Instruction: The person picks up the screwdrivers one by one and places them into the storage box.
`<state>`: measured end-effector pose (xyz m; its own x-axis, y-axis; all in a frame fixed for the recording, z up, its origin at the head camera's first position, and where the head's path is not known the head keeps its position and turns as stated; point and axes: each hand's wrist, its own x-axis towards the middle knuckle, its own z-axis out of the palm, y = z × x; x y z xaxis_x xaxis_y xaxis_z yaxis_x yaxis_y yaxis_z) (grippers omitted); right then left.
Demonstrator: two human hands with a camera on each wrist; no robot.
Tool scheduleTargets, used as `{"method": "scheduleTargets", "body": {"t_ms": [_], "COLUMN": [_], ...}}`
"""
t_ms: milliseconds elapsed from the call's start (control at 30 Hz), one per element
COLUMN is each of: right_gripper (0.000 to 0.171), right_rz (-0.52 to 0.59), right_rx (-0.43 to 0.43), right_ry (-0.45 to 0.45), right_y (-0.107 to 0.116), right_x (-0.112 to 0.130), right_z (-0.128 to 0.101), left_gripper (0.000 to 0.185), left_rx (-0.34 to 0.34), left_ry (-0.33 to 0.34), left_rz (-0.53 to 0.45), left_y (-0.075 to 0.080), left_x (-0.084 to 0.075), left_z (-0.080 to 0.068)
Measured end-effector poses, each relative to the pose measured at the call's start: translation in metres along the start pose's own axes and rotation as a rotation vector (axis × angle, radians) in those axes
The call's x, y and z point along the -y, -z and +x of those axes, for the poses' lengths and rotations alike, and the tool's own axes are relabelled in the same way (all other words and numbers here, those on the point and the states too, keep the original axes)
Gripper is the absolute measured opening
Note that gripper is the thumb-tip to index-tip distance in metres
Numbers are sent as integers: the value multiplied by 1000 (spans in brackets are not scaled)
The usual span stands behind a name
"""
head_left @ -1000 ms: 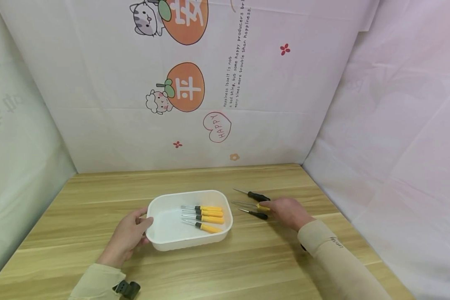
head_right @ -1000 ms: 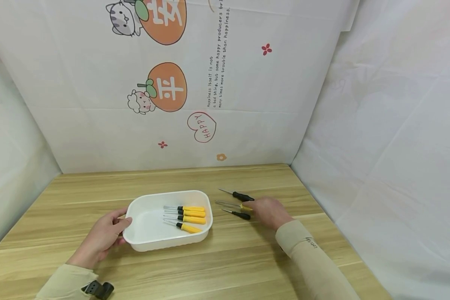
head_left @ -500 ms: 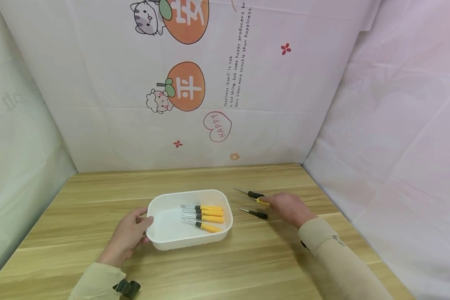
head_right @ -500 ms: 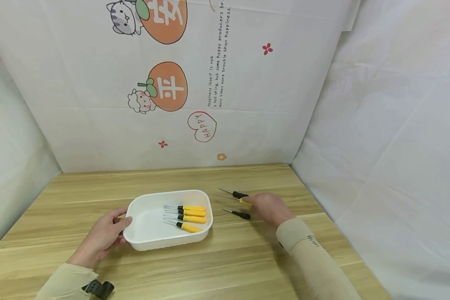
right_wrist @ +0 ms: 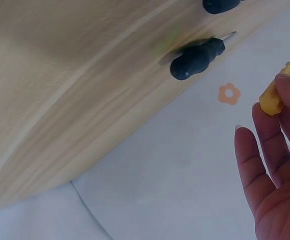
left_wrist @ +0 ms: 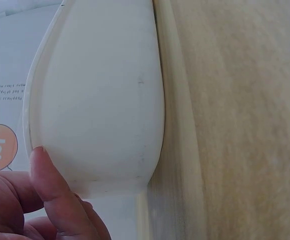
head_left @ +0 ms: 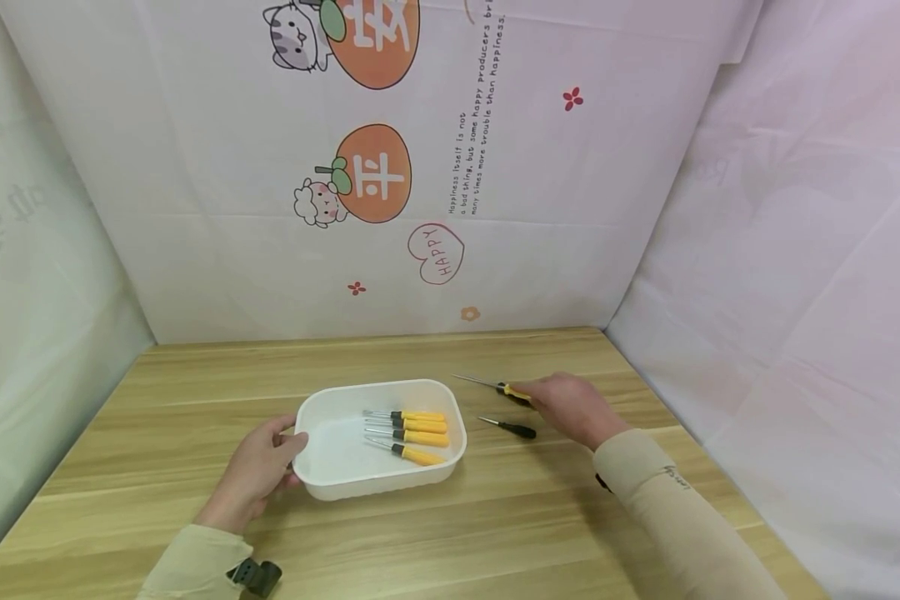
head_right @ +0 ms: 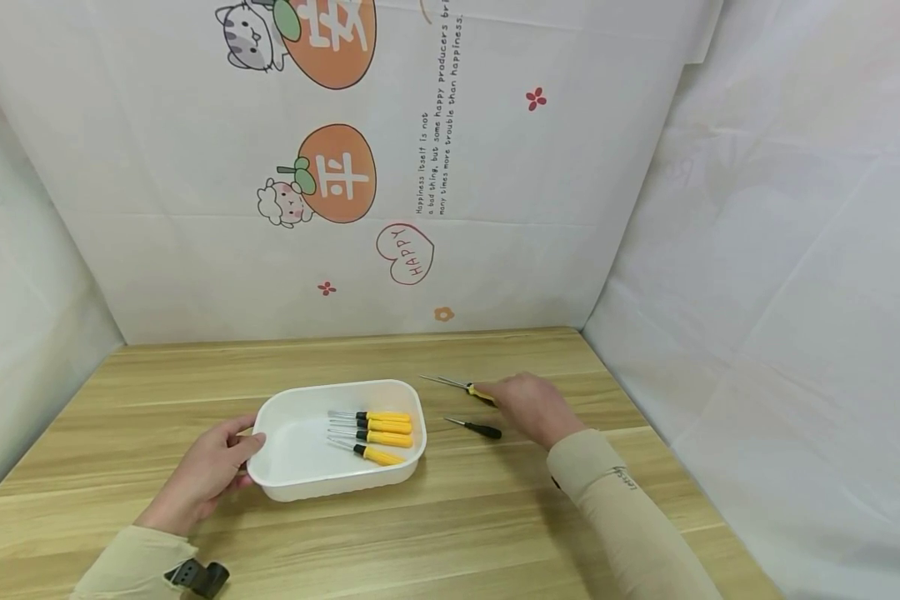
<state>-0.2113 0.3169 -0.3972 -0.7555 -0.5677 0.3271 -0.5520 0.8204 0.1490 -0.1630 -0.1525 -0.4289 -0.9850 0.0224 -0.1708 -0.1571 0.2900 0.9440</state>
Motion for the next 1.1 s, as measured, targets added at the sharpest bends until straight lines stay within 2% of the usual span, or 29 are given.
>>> {"method": "scheduleTargets", "body": {"t_ms": [433,633,1100], "right_gripper": [35,33,34], "right_rz": [4,32,-21], "right_rx": [-16,-63,-169], "right_ry": [35,83,178], "right_y": [13,16,18], "right_x": [19,28,48], "right_z": [17,25,41], "left_gripper": [57,57,55], "left_rx": [-3,-7,-10], "left_ry": [-3,-1,-2], "left_rz": [5,8,0], "left_y": [0,-1,0], "left_x": [1,2,1], "left_z": [1,1,0]}}
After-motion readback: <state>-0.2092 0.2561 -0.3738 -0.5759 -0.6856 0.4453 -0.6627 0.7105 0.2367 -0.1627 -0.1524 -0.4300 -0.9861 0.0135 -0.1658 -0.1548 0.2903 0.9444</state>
